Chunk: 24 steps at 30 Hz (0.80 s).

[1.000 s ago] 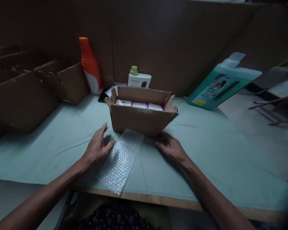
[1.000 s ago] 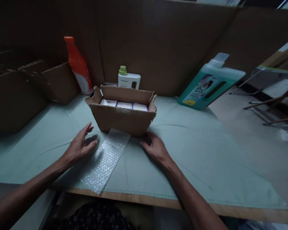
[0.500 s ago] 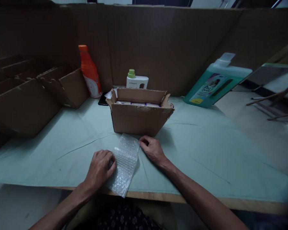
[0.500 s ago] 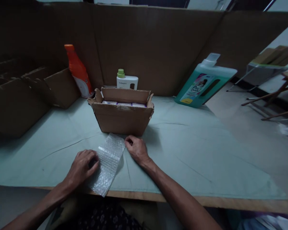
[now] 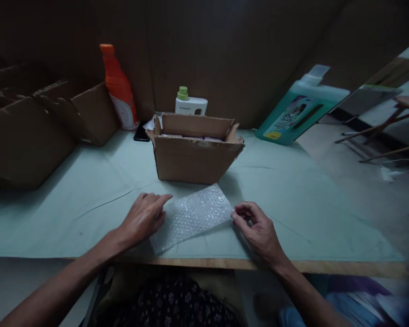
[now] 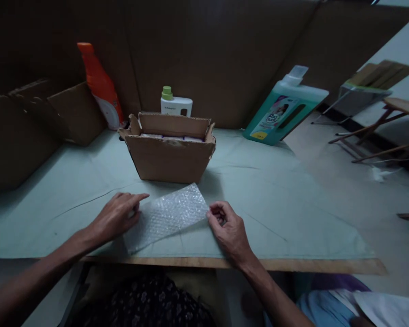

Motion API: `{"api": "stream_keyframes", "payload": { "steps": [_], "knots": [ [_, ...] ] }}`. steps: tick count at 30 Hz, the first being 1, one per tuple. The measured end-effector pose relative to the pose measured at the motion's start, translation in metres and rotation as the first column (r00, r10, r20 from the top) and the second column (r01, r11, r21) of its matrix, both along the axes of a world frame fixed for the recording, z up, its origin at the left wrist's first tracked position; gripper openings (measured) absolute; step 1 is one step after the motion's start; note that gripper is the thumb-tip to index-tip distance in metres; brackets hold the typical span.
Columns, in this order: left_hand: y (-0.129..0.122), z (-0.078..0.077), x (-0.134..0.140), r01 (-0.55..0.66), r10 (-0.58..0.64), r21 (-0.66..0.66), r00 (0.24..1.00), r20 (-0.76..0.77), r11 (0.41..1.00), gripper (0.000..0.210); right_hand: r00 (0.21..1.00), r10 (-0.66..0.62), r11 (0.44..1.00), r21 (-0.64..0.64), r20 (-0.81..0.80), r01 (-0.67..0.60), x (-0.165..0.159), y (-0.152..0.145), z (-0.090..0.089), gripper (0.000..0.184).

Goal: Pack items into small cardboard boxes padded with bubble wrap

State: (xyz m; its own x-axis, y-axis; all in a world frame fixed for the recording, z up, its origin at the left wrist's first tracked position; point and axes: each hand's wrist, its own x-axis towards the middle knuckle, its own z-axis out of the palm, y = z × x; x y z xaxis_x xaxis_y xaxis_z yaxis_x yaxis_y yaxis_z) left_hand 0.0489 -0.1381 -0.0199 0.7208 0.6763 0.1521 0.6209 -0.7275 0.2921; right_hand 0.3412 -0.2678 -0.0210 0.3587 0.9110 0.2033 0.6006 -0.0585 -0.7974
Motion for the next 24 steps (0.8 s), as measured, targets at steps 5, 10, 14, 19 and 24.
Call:
{"api": "stream_keyframes", "payload": {
  "steps": [5,10,14,19,24],
  "knots": [
    [0.044,0.018,-0.001,-0.092,0.093,-0.013,0.995,0.037,0.996,0.038,0.967,0.028,0.986,-0.168,0.254,0.015,0.022,-0.015,0.007,0.021],
    [0.076,0.004,0.003,-0.281,0.363,-0.242,0.826,0.431,0.929,0.062,0.976,-0.008,0.995,-0.098,0.217,0.030,0.043,0.036,0.011,0.037],
    [0.084,-0.010,0.027,-0.205,0.394,-0.408,0.798,0.457,0.889,0.049,0.995,0.095,0.993,-0.071,-0.020,-0.097,0.041,0.098,0.002,0.055],
    [0.055,-0.012,0.026,-0.290,0.450,-0.432,0.828,0.335,0.854,0.032,0.995,0.094,0.990,-0.105,-0.035,-0.097,0.027,0.108,-0.006,0.043],
    [0.033,-0.006,0.006,-0.279,0.428,-0.429,0.852,0.303,0.859,0.039,0.991,0.132,0.979,-0.152,-0.039,-0.136,0.028,0.083,0.002,0.041]
  ]
}}
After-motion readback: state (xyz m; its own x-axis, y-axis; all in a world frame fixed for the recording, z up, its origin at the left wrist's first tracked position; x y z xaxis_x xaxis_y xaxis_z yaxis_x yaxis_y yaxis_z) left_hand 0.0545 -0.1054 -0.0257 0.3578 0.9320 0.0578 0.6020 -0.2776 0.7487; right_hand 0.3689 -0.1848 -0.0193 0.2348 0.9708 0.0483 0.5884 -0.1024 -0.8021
